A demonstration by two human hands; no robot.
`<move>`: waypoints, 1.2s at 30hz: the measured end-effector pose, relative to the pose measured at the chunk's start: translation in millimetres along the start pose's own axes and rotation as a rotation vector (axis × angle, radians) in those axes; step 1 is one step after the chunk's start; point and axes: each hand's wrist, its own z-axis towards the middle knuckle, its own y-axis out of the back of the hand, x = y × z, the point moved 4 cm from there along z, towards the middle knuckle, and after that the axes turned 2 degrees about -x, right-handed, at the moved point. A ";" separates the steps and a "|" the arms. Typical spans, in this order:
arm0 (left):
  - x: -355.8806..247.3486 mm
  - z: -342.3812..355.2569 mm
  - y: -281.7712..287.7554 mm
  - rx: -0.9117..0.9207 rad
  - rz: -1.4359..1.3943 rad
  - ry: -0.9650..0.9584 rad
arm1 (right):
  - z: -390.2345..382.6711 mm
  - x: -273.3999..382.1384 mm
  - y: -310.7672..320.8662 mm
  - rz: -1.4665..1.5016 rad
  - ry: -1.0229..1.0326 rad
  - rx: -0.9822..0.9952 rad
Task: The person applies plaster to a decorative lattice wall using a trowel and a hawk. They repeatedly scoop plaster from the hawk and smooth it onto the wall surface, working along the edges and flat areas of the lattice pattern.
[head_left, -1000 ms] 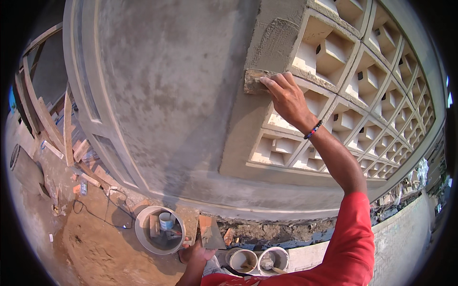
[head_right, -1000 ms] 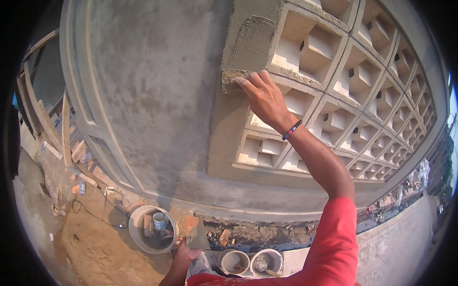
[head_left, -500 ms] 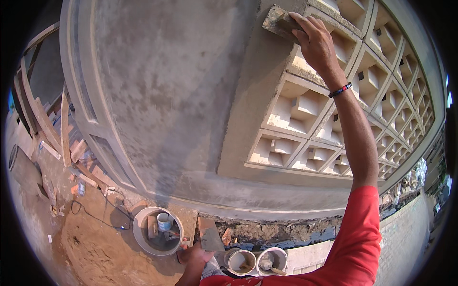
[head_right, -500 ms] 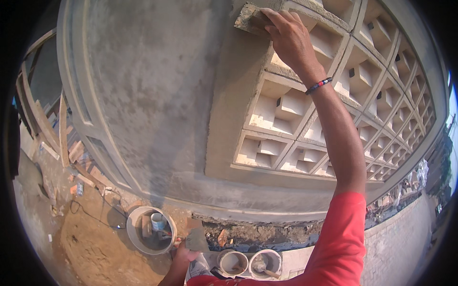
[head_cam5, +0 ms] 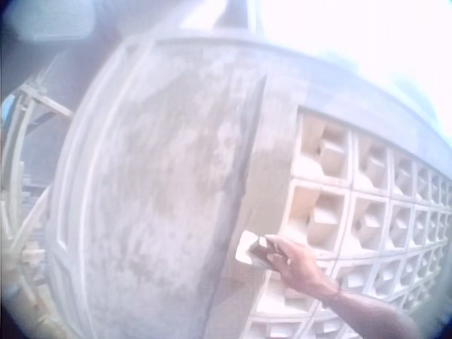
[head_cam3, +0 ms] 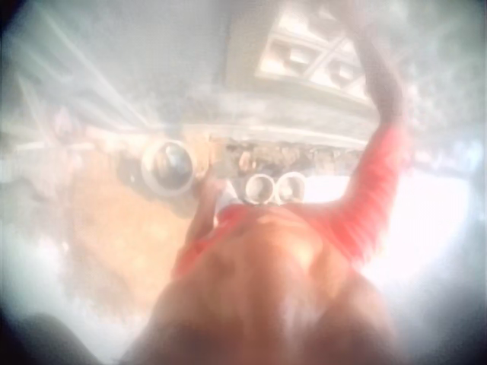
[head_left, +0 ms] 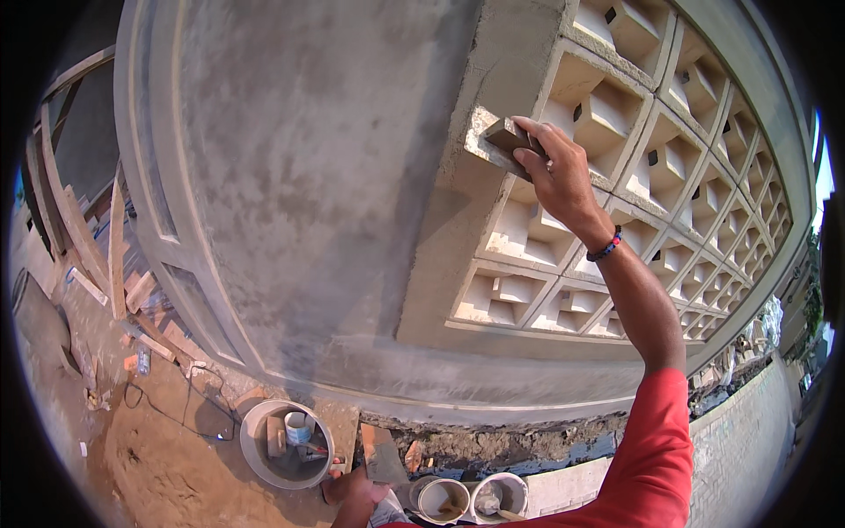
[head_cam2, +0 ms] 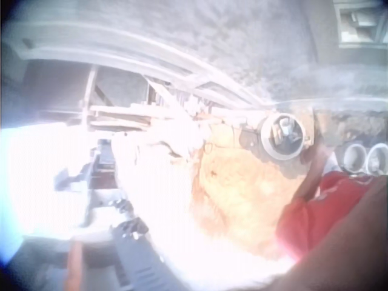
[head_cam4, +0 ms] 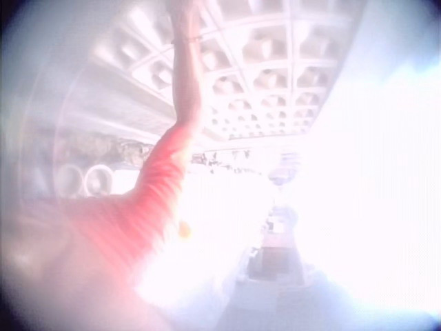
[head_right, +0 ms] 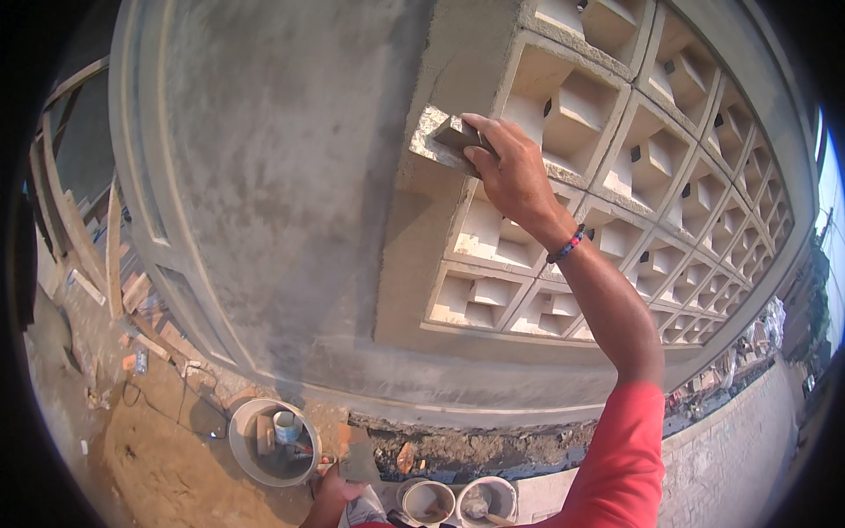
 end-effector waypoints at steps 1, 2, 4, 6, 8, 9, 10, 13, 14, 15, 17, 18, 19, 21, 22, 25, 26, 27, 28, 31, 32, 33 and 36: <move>2.1 2.9 -2.0 0.008 -0.005 0.033 | 25.2 -4.2 24.4 -0.099 0.068 -0.105; 0.6 4.5 0.0 -0.016 0.007 0.020 | 51.2 -9.5 40.7 -0.158 0.095 -0.161; -0.2 9.0 4.2 -0.065 0.030 0.003 | 87.8 -10.6 67.2 -0.320 0.192 -0.305; 0.7 7.7 -14.8 -0.073 -0.016 -0.022 | 109.1 -12.6 74.6 -0.475 0.299 -0.336; 5.5 14.9 -21.3 -0.017 -0.056 -0.006 | 99.5 -19.1 60.1 -0.502 0.310 -0.255; 8.5 24.2 -16.7 0.042 -0.072 0.020 | 90.9 -20.1 49.9 -0.517 0.314 -0.216; 8.2 26.3 -13.2 0.096 -0.092 0.031 | 73.0 -11.1 30.0 -0.538 0.291 -0.138; 6.3 13.3 -26.7 -0.025 -0.115 0.027 | 5.1 -6.6 -27.5 -0.428 0.353 0.198; 7.0 11.5 -29.6 -0.029 -0.134 0.047 | -9.4 -3.6 -31.7 -0.394 0.323 0.291; 8.7 11.8 -29.7 0.016 -0.174 0.087 | -7.1 -3.3 -22.3 -0.365 0.291 0.218; 8.7 14.0 -19.8 0.066 -0.193 0.095 | 16.1 -1.1 5.8 -0.336 0.267 0.004; 13.5 20.1 -8.4 0.075 -0.165 0.100 | 38.0 -3.6 32.4 -0.366 0.260 -0.124; 15.0 26.1 1.7 0.065 -0.068 0.073 | 60.6 -6.6 51.8 -0.385 0.279 -0.213; 14.7 34.5 22.3 0.017 0.196 -0.017 | 107.0 -18.5 77.9 -0.463 0.296 -0.337; 14.8 31.4 24.8 -0.007 0.219 -0.033 | 121.0 -24.0 82.4 -0.523 0.291 -0.368; 10.5 15.2 -7.2 -0.051 -0.002 0.003 | 126.7 -16.2 69.4 -0.562 0.354 -0.310; 12.1 16.5 -9.1 -0.002 -0.021 0.014 | 118.7 -18.8 60.4 -0.538 0.363 -0.286; 14.8 22.0 -8.4 0.051 -0.043 0.023 | 105.0 -21.4 48.9 -0.515 0.376 -0.262; 17.2 23.0 -12.9 0.083 -0.051 0.023 | 89.2 -21.4 36.2 -0.489 0.390 -0.240; 17.2 16.5 -31.3 0.132 -0.044 -0.009 | 19.1 -8.9 -21.9 -0.402 0.362 0.027; 16.2 12.9 -30.9 0.100 -0.061 -0.006 | -8.6 -8.5 -46.9 -0.352 0.375 0.085; 17.6 11.4 -31.2 0.075 -0.078 0.009 | -38.7 -9.0 -66.7 -0.357 0.382 0.153; 23.5 6.0 -33.0 0.008 -0.053 0.028 | -136.3 -16.0 -110.2 -0.382 0.333 0.385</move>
